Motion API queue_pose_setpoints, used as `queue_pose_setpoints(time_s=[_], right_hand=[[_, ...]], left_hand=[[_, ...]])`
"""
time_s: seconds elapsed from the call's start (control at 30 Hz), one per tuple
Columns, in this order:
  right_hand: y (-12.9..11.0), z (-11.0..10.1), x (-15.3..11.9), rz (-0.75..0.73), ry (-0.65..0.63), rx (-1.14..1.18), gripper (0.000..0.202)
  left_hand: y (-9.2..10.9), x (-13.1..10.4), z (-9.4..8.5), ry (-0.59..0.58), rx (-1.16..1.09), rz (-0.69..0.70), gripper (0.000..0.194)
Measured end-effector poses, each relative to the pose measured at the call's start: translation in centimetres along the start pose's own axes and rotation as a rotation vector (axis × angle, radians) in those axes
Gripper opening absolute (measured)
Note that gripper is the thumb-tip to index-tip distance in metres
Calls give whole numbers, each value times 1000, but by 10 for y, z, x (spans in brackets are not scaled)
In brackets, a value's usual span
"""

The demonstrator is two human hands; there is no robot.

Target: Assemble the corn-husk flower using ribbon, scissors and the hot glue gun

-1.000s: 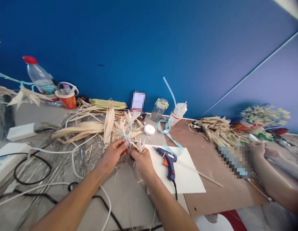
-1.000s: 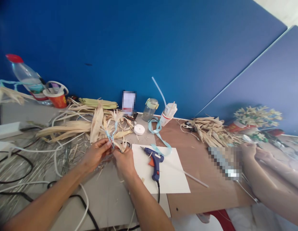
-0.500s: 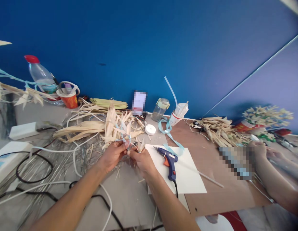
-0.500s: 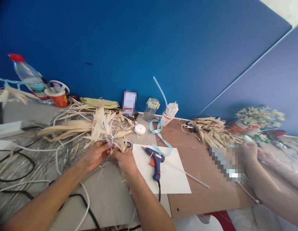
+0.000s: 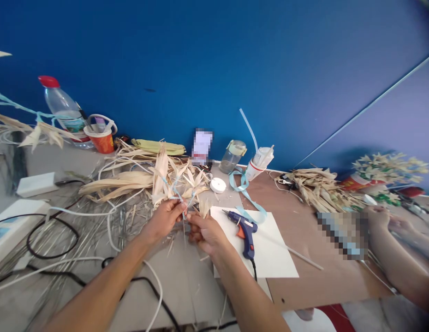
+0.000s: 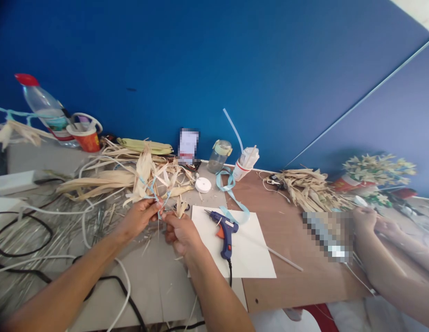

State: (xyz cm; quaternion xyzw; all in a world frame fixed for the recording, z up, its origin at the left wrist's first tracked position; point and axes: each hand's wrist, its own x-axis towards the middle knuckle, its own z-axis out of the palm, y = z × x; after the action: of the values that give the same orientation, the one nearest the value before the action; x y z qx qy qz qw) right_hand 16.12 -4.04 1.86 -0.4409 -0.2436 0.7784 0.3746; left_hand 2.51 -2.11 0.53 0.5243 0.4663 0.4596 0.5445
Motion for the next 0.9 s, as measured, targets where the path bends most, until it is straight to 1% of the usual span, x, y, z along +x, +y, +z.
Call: queue_pose_setpoints(time_s=[0.1, 0.2, 0.3, 0.37, 0.43, 0.47, 0.53, 0.57, 0.63, 0.7, 0.77, 0.83, 0.9], right_hand=[[0, 1, -1, -27, 21, -34, 28], [2, 3, -1, -87, 75, -103, 22], [5, 7, -1, -242, 145, -240, 16], [7, 9, -1, -353, 168, -365, 12], [8, 11, -2, -418, 172, -458, 10], [8, 12, -3, -432, 174, -473, 9], [6, 13, -5, -449, 160, -445, 9], [5, 13, -5, -455, 151, -401, 9], [3, 11, -5, -436, 111, -289, 9], [1, 9, -5, -368, 68, -181, 10], [0, 8, -4, -290, 37, -118, 10], [0, 9, -4, -255, 22, -88, 11], [-1, 10, -5, -238, 3, -71, 12]], left_hand=[[0, 0, -1, -20, 28, 12, 23], [-4, 2, -1, 29, 30, 11, 19], [-8, 4, 2, 96, -19, -12, 18], [-9, 3, 5, 140, -38, -33, 18], [-7, 2, 9, 173, -85, -67, 19], [-5, 1, 10, 170, -147, -86, 20], [-1, -2, 11, 78, -366, -179, 22], [1, -4, 10, -2, -471, -226, 23], [4, -5, 8, -146, -652, -262, 24], [4, -6, 4, -245, -756, -276, 23], [2, -6, 2, -268, -795, -294, 18], [1, -5, 1, -244, -796, -316, 14], [1, -5, 0, -226, -788, -330, 13]])
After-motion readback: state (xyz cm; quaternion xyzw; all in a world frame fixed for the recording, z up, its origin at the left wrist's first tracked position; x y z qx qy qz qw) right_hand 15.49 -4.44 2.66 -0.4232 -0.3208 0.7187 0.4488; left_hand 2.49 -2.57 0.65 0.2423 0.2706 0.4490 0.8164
